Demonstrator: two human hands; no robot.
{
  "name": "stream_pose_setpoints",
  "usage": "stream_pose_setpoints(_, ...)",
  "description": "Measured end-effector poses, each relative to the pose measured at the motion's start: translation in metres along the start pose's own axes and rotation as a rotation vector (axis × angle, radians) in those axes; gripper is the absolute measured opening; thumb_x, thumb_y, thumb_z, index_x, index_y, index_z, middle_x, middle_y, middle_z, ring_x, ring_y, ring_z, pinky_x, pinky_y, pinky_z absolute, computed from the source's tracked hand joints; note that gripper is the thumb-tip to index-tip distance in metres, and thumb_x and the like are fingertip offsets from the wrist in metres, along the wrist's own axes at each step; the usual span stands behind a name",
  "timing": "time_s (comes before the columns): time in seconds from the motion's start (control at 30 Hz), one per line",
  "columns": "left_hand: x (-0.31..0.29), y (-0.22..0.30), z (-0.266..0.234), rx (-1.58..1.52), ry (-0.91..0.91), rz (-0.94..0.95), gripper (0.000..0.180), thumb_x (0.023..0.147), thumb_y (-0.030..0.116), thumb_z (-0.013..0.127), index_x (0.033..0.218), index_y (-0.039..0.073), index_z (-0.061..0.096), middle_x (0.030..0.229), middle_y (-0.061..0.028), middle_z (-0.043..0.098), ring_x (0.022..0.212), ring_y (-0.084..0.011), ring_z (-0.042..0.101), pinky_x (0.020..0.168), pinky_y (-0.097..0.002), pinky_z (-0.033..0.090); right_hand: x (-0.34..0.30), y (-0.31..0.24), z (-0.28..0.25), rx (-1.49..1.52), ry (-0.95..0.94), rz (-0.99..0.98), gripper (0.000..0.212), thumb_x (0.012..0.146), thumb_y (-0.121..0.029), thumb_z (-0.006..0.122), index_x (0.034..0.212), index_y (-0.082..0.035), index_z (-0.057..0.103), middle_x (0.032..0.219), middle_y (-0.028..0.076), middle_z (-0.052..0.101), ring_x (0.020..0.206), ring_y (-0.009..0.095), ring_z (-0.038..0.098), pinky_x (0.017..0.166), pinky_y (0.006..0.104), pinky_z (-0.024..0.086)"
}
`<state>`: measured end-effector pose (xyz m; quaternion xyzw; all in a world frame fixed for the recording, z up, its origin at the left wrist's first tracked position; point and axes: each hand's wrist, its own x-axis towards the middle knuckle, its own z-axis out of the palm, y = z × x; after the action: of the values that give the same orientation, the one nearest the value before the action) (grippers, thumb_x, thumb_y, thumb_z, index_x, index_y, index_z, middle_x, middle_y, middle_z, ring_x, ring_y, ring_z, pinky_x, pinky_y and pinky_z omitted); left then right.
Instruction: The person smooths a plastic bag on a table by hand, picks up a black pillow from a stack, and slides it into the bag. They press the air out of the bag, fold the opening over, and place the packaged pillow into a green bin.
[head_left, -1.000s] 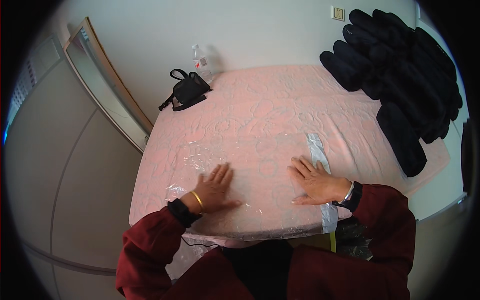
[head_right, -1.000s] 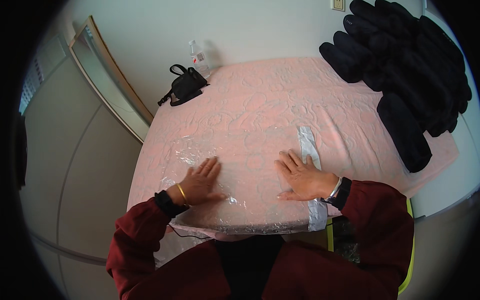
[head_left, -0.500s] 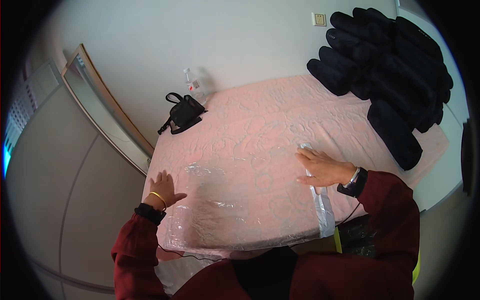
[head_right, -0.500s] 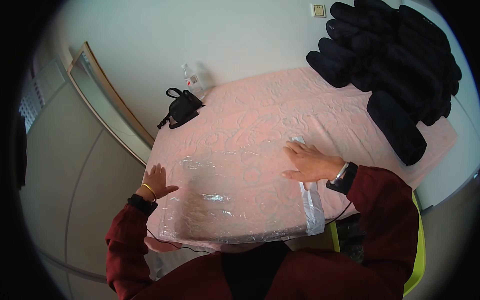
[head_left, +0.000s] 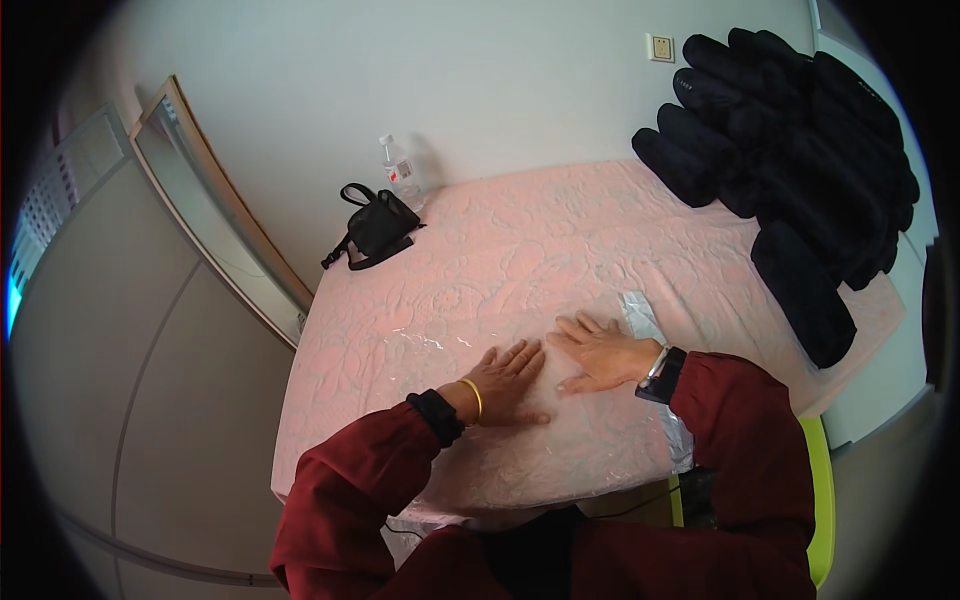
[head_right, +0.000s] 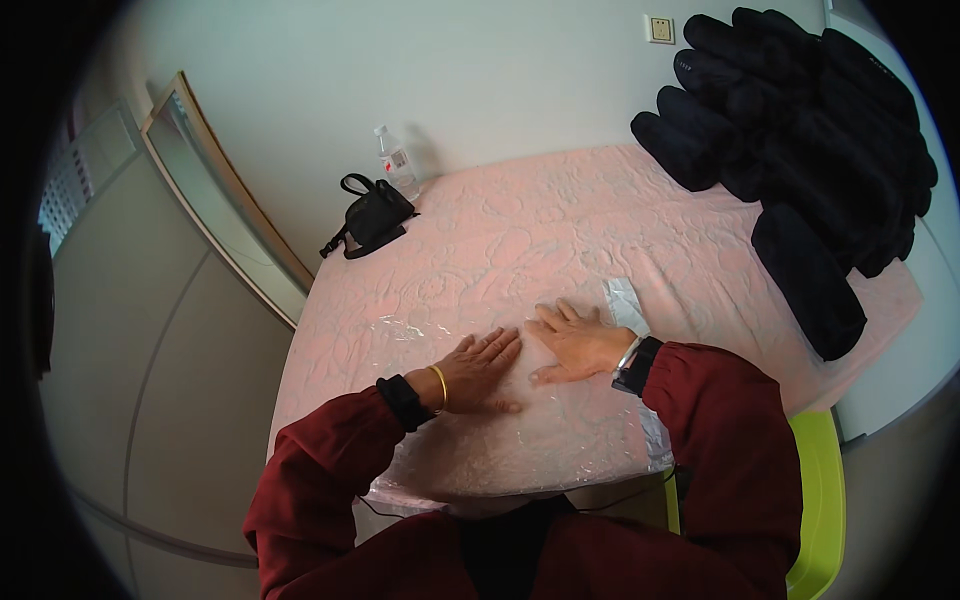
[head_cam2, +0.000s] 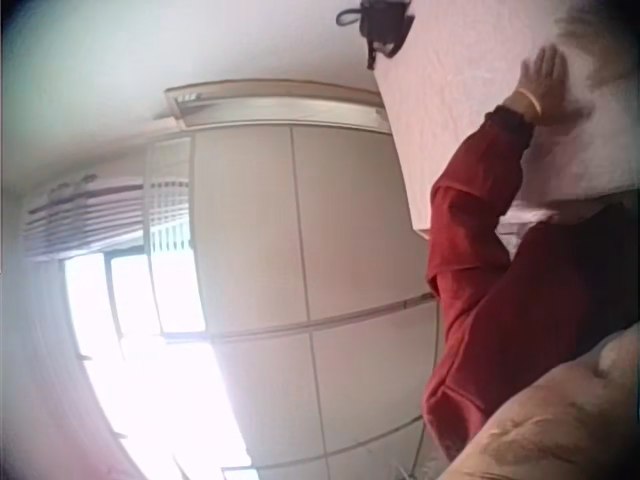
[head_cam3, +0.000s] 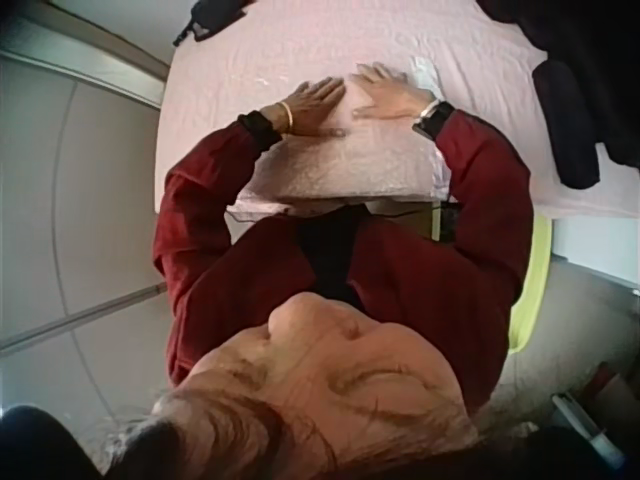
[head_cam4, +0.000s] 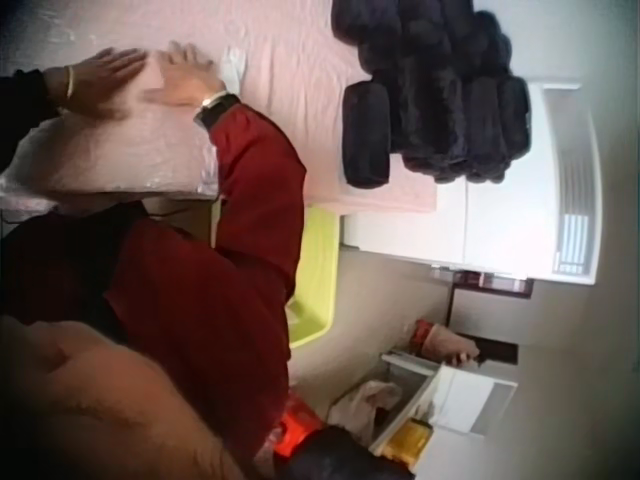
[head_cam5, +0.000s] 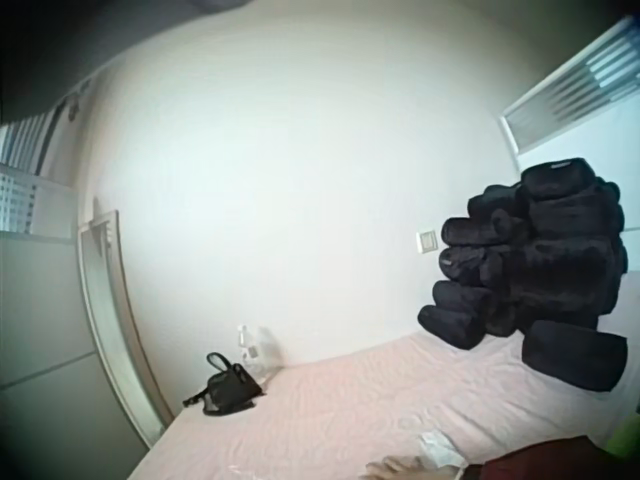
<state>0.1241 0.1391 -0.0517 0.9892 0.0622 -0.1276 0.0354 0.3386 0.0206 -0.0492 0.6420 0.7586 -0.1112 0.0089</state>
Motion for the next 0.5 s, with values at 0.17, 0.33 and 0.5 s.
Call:
stream_pose_setpoints(0.17,-0.009,-0.058,-0.009,-0.090,-0.036,-0.239,0.103,0.090,0.075,0.044,0.158,0.002,0.018,0.167,-0.0178,0.010,0.154,-0.0355,0.010,0.117,-0.0633,0.020,-0.003,0.030,-0.012,0.067,-0.069,0.132,0.091,0.093,-0.066,0.052,0.152,-0.001,0.027,0.160,0.021,0.021,0.149,0.042,0.018,0.108,0.0702,0.030)
stream_pose_setpoints(0.33,-0.022,-0.106,0.000,-0.156,0.022,-0.352,0.094,0.093,0.069,0.046,0.159,0.007,0.020,0.167,-0.0154,0.012,0.153,-0.0353,0.015,0.115,-0.0657,0.021,0.001,0.041,-0.016,0.143,-0.054,0.193,0.086,0.093,-0.062,0.053,0.148,0.000,0.032,0.158,0.023,0.024,0.147,0.045,0.020,0.108,0.0685,0.031)
stream_pose_setpoints(0.5,-0.022,-0.135,-0.002,-0.187,0.160,-0.528,0.076,0.094,0.058,0.051,0.150,0.009,0.036,0.161,-0.0160,0.026,0.147,-0.0357,0.030,0.112,-0.0683,0.025,-0.011,0.043,0.012,0.159,0.190,0.093,0.074,0.091,-0.052,0.062,0.140,0.001,0.043,0.149,0.027,0.034,0.142,0.048,0.029,0.110,0.0615,0.033)
